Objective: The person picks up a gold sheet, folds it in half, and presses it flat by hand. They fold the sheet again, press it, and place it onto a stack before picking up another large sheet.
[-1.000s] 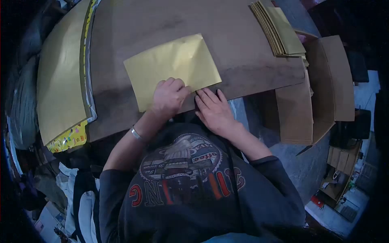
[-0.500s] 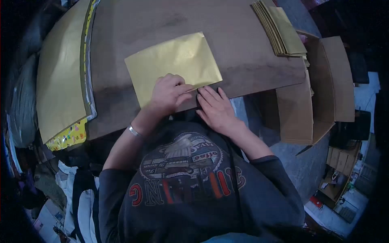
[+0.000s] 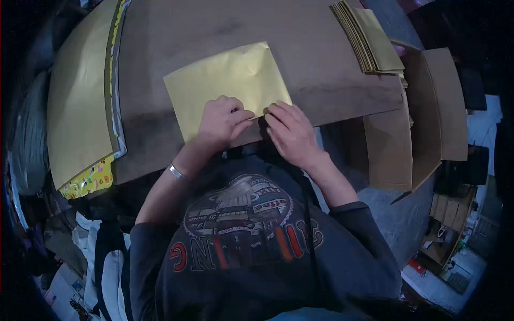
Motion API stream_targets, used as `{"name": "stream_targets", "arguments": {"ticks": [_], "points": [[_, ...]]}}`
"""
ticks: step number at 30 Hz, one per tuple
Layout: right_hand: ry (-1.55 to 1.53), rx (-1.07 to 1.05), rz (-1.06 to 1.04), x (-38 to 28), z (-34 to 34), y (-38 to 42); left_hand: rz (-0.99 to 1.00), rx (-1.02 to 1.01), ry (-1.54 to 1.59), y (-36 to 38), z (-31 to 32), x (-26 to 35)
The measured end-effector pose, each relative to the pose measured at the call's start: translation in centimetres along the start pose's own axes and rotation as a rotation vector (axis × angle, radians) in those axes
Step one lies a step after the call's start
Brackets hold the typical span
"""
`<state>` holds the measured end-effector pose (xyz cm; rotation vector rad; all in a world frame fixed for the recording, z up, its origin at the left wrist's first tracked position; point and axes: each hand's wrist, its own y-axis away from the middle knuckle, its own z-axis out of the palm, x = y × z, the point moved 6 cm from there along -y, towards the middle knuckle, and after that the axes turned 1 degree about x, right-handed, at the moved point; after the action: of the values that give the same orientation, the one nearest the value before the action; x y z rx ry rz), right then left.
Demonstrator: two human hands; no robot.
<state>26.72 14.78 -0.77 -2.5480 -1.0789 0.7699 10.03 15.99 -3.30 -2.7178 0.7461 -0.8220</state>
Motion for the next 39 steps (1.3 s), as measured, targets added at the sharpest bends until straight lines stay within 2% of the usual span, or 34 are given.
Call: {"name": "stream_targets", "arguments": {"ticks": [4, 9, 11, 17, 23, 33, 35, 39], "points": [[0.138, -0.082, 0.059, 2.6, 0.1, -0.1, -0.002, -0.011, 0.018, 0.0, 0.0, -0.1], [0.089, -0.109, 0.009, 3.1, 0.7, 0.3, -0.006, -0.031, 0.001, 0.6, -0.4, -0.6], [0.139, -0.13, 0.051, 3.3, 0.8, 0.4, 0.05, -0.008, -0.004, 1.9, -0.8, -1.6], [0.117, -0.127, 0.035, 2.8, 0.6, -0.2, -0.088, -0.038, -0.082, 6.7, -5.6, -2.9], [0.125, -0.173, 0.037, 2.8, 0.8, -0.4, -0.196, 0.019, -0.069, 9.5, -7.9, -4.5], [0.154, -0.163, 0.008, 2.6, 1.0, -0.4, -0.184, 0.016, -0.17, 9.6, -7.6, -4.0], [0.162, -0.257, 0.067, 2.9, 1.5, -0.3, -0.202, 0.009, -0.183, 9.8, -7.5, -4.2], [0.149, -0.26, 0.056, 2.7, 1.4, -0.4, -0.196, 0.031, -0.178, 9.8, -7.7, -3.9]]}}
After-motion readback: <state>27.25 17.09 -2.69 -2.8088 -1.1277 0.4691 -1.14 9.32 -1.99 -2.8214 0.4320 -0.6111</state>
